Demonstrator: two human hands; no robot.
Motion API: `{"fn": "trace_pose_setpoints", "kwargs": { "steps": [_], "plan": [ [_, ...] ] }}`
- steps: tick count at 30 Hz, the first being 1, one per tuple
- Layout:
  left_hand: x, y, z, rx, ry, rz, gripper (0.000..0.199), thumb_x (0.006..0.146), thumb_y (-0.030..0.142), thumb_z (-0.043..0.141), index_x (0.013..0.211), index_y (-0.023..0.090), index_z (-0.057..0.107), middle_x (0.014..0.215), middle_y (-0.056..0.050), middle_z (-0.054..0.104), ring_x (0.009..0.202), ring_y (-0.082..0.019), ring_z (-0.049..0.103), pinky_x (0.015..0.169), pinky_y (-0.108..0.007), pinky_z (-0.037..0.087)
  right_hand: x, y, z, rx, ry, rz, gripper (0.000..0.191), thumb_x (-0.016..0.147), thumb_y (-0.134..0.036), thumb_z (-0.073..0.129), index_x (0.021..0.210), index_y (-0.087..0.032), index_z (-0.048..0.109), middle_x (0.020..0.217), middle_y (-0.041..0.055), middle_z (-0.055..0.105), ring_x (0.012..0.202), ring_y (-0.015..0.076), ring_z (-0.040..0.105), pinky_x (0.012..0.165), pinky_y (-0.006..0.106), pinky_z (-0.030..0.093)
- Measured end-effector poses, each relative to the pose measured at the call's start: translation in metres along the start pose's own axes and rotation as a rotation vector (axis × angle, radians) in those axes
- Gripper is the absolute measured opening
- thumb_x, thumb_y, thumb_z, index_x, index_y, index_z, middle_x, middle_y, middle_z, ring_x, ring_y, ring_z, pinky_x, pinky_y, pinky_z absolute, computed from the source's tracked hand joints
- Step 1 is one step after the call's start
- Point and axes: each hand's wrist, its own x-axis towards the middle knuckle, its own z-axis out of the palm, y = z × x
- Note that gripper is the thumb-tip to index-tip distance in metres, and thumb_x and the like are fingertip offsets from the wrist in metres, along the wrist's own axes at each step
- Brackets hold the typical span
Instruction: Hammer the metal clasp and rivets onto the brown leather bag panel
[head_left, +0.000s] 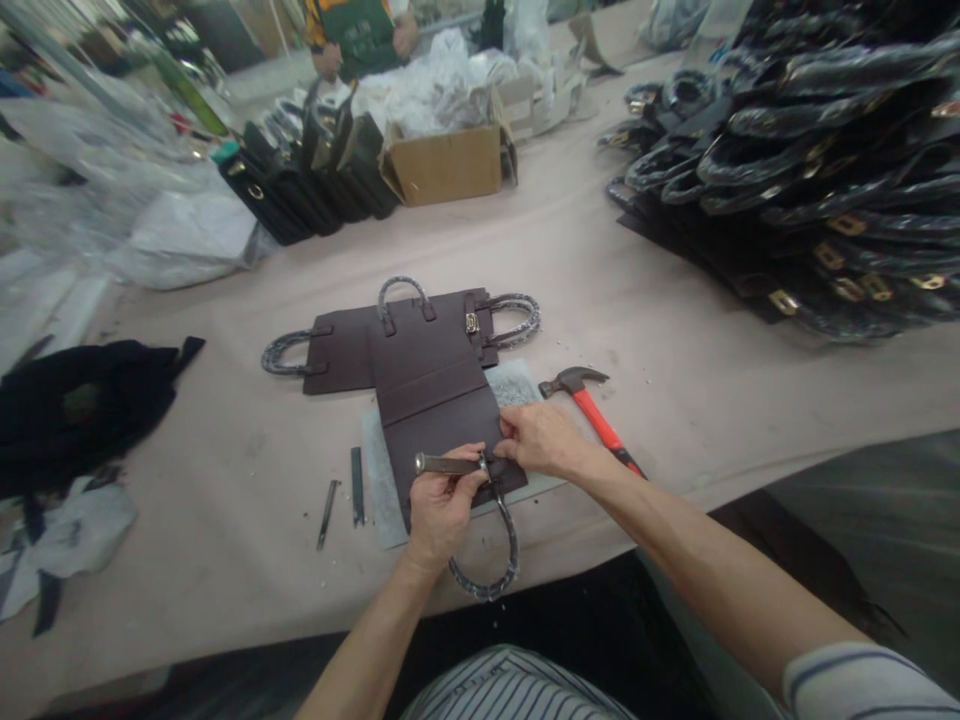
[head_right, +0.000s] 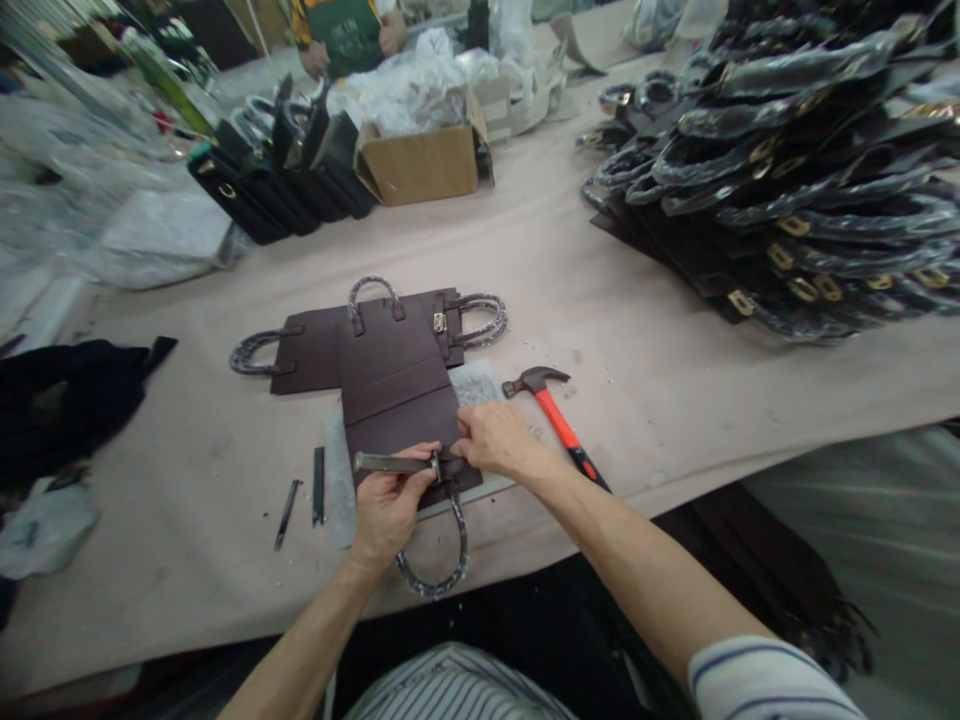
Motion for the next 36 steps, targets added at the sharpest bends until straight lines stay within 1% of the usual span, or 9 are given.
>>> {"fn": "trace_pose_setpoints", "kwargs": {
  "steps": [3, 7, 13, 18, 23, 28, 30, 32, 36],
  "plan": [
    [0.001, 0.001, 0.0, 0.02, -0.024, 0.011, 0.01, 0.085, 0.024, 0.072, 0.092, 0.017, 0.073, 0.103, -0.01, 0.078, 0.099, -0.024, 0.075, 0.092, -0.04, 0.063, -0.001, 0.008, 0.002, 0.099, 0.036, 0.001, 0.01, 0.08, -0.027, 0.072, 0.077, -0.021, 0.064, 0.066, -0.0004, 0.064, 0.062, 0.0153, 0.053, 0.057, 0.029, 0.026],
    [0.003, 0.0, 0.002, 0.051, -0.077, 0.07, 0.01, 0.086, 0.025, 0.073, 0.093, 0.018, 0.073, 0.104, -0.01, 0.078, 0.1, -0.024, 0.075, 0.094, -0.042, 0.063, -0.007, 0.014, 0.007, 0.219, 0.101, -0.009, 0.005, 0.082, -0.023, 0.068, 0.079, -0.021, 0.064, 0.066, -0.0021, 0.062, 0.061, 0.0135, 0.049, 0.059, 0.028, 0.027],
    [0.002, -0.001, 0.005, 0.114, -0.092, 0.185, 0.01, 0.087, 0.019, 0.073, 0.096, 0.019, 0.072, 0.108, -0.009, 0.077, 0.102, -0.023, 0.074, 0.095, -0.041, 0.062, -0.014, 0.022, 0.013, 0.371, 0.145, -0.057, 0.007, 0.083, -0.023, 0.07, 0.081, -0.019, 0.064, 0.065, -0.0043, 0.06, 0.061, 0.0115, 0.049, 0.06, 0.026, 0.031],
    [0.002, -0.001, 0.004, 0.195, -0.127, 0.202, 0.01, 0.09, 0.023, 0.07, 0.099, 0.019, 0.07, 0.111, -0.009, 0.077, 0.104, -0.024, 0.074, 0.096, -0.044, 0.062, -0.016, 0.027, 0.017, 0.451, 0.177, -0.088, 0.007, 0.081, -0.019, 0.071, 0.082, -0.018, 0.064, 0.067, -0.0045, 0.06, 0.062, 0.011, 0.05, 0.062, 0.025, 0.032],
    [0.0, -0.004, 0.007, 0.275, -0.144, 0.293, 0.007, 0.092, 0.021, 0.065, 0.099, 0.02, 0.068, 0.111, -0.009, 0.076, 0.104, -0.023, 0.074, 0.094, -0.041, 0.063, -0.018, 0.03, 0.019, 0.505, 0.201, -0.112, 0.007, 0.08, -0.018, 0.071, 0.084, -0.018, 0.065, 0.067, -0.0048, 0.059, 0.062, 0.0108, 0.05, 0.062, 0.024, 0.033],
    [-0.003, -0.005, 0.012, 0.333, -0.119, 0.376, 0.009, 0.093, 0.017, 0.064, 0.1, 0.02, 0.066, 0.11, -0.009, 0.076, 0.105, -0.022, 0.073, 0.094, -0.04, 0.063, -0.023, 0.03, 0.02, 0.573, 0.247, -0.126, 0.005, 0.083, -0.02, 0.065, 0.088, -0.018, 0.065, 0.069, -0.0032, 0.061, 0.064, 0.0121, 0.054, 0.063, 0.025, 0.04],
    [-0.005, -0.006, 0.013, 0.342, -0.1, 0.363, 0.009, 0.093, 0.017, 0.063, 0.101, 0.02, 0.066, 0.11, -0.009, 0.076, 0.105, -0.022, 0.073, 0.095, -0.04, 0.062, -0.028, 0.031, 0.024, 0.629, 0.321, -0.115, 0.007, 0.086, -0.023, 0.061, 0.09, -0.018, 0.064, 0.074, -0.0007, 0.064, 0.068, 0.0139, 0.058, 0.067, 0.027, 0.044],
    [-0.007, -0.006, 0.013, 0.356, -0.083, 0.336, 0.009, 0.093, 0.017, 0.062, 0.101, 0.02, 0.066, 0.11, -0.009, 0.075, 0.105, -0.022, 0.073, 0.096, -0.041, 0.062, -0.034, 0.033, 0.03, 0.684, 0.451, -0.074, 0.011, 0.088, -0.026, 0.058, 0.092, -0.018, 0.064, 0.08, 0.0023, 0.068, 0.074, 0.0162, 0.061, 0.071, 0.03, 0.048],
    [-0.007, -0.007, 0.012, 0.37, -0.087, 0.306, 0.007, 0.093, 0.018, 0.062, 0.099, 0.019, 0.066, 0.11, -0.01, 0.075, 0.106, -0.023, 0.072, 0.097, -0.042, 0.061, -0.051, 0.045, 0.037, 0.626, 0.723, 0.123, 0.014, 0.088, -0.03, 0.056, 0.094, -0.02, 0.064, 0.081, 0.0035, 0.068, 0.074, 0.0183, 0.062, 0.072, 0.032, 0.05]
  ]
}}
